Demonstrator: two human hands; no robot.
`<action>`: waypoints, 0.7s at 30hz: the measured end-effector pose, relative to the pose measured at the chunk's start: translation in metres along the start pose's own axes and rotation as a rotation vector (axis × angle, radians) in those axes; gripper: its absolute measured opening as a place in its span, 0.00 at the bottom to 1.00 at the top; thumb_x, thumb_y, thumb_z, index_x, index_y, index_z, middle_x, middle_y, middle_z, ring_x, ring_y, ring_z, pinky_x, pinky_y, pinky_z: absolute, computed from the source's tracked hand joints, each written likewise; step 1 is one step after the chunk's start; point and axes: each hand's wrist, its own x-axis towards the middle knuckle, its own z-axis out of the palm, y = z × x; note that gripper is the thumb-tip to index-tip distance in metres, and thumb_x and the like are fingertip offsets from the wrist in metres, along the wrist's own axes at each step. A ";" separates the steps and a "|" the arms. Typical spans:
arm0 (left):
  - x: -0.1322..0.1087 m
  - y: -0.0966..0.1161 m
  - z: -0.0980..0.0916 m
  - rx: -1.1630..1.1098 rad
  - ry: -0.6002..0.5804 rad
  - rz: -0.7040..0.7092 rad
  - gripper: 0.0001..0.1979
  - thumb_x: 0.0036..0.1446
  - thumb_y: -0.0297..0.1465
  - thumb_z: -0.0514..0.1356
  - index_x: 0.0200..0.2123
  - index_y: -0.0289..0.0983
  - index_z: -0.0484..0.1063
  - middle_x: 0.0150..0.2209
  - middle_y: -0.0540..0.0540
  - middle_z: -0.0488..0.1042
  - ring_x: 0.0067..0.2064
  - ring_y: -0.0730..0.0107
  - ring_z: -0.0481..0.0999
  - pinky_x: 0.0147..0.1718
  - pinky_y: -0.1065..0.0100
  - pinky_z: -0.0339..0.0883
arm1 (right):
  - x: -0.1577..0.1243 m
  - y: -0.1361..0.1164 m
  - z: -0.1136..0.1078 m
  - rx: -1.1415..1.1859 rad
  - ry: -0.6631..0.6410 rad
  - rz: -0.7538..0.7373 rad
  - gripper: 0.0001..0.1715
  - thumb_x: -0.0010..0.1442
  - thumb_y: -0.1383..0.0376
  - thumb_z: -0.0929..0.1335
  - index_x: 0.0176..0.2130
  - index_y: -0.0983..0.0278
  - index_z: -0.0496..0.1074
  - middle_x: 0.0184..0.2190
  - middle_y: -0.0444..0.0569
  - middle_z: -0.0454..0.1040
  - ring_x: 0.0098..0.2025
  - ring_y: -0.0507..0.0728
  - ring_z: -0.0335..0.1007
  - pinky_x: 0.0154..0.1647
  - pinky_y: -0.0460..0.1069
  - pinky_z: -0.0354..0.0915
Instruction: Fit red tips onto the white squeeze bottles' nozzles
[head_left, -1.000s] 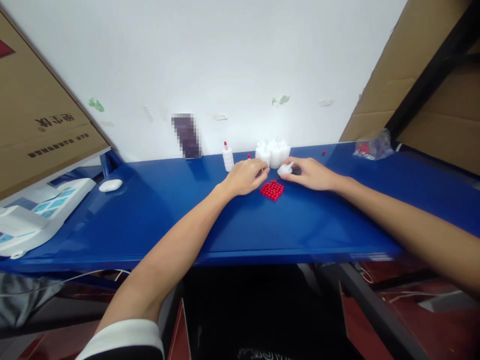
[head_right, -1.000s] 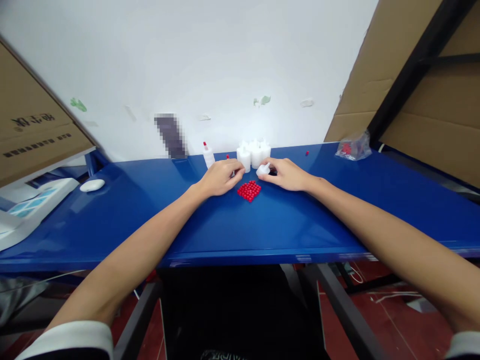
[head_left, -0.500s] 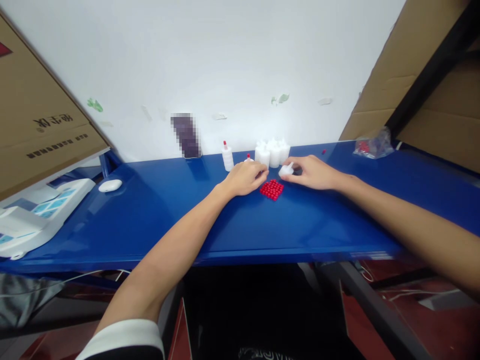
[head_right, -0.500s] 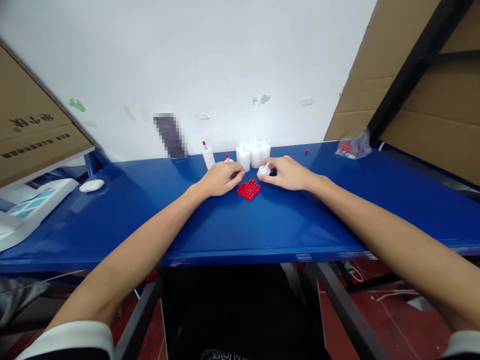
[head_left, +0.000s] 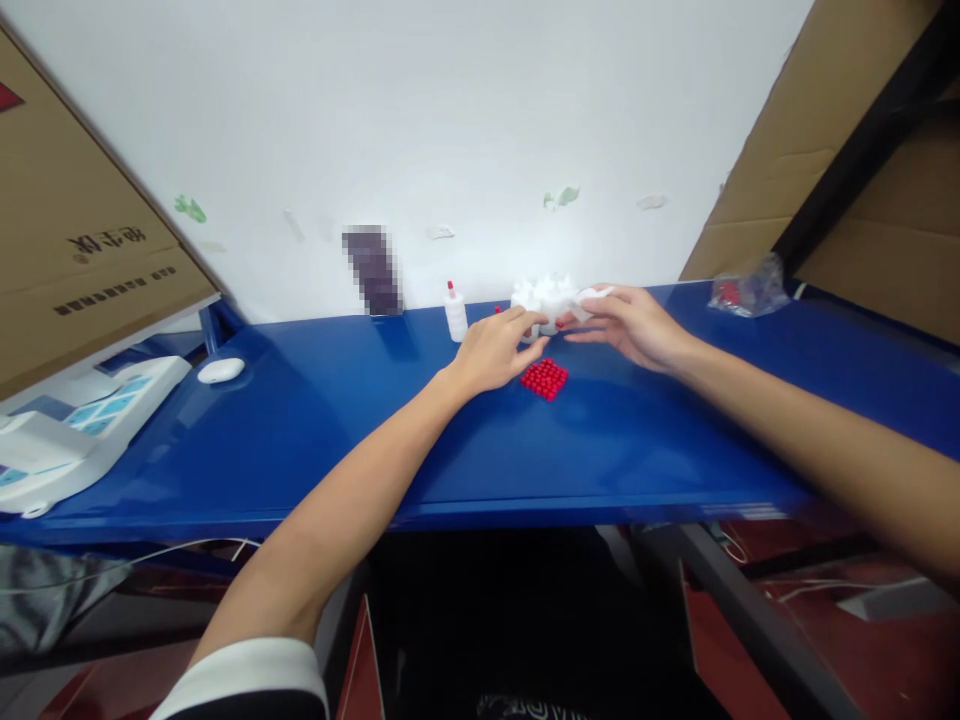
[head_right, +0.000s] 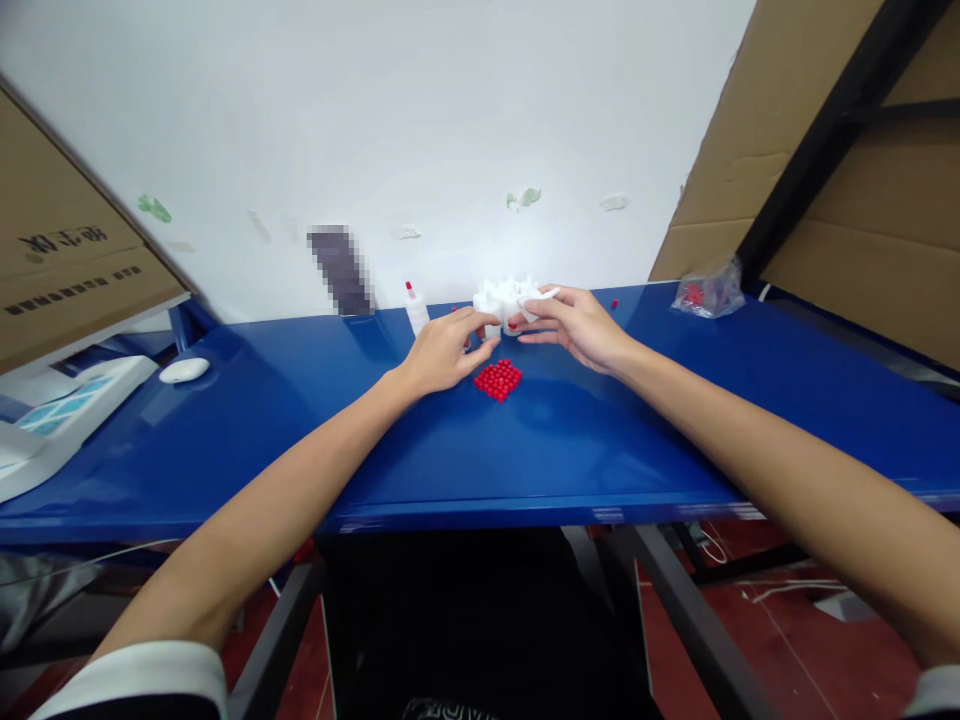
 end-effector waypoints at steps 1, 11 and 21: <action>0.001 0.002 0.001 -0.005 0.022 -0.011 0.15 0.69 0.38 0.59 0.53 0.38 0.77 0.43 0.44 0.80 0.36 0.69 0.76 0.39 0.65 0.68 | -0.001 -0.001 0.003 0.044 -0.012 0.009 0.17 0.57 0.53 0.75 0.39 0.61 0.73 0.41 0.57 0.84 0.47 0.66 0.83 0.55 0.65 0.76; 0.003 0.006 0.007 -0.054 0.068 -0.068 0.12 0.70 0.38 0.60 0.46 0.38 0.81 0.39 0.45 0.80 0.35 0.70 0.75 0.39 0.65 0.69 | -0.007 -0.002 0.018 0.030 -0.069 -0.017 0.19 0.57 0.50 0.73 0.41 0.59 0.72 0.39 0.54 0.82 0.46 0.64 0.81 0.53 0.63 0.75; 0.001 0.015 0.003 -0.045 0.110 0.082 0.17 0.72 0.43 0.58 0.40 0.37 0.77 0.36 0.45 0.81 0.35 0.70 0.77 0.36 0.66 0.67 | -0.005 0.009 0.003 -0.521 0.118 -0.241 0.08 0.57 0.57 0.67 0.32 0.59 0.67 0.24 0.45 0.68 0.28 0.58 0.64 0.34 0.55 0.64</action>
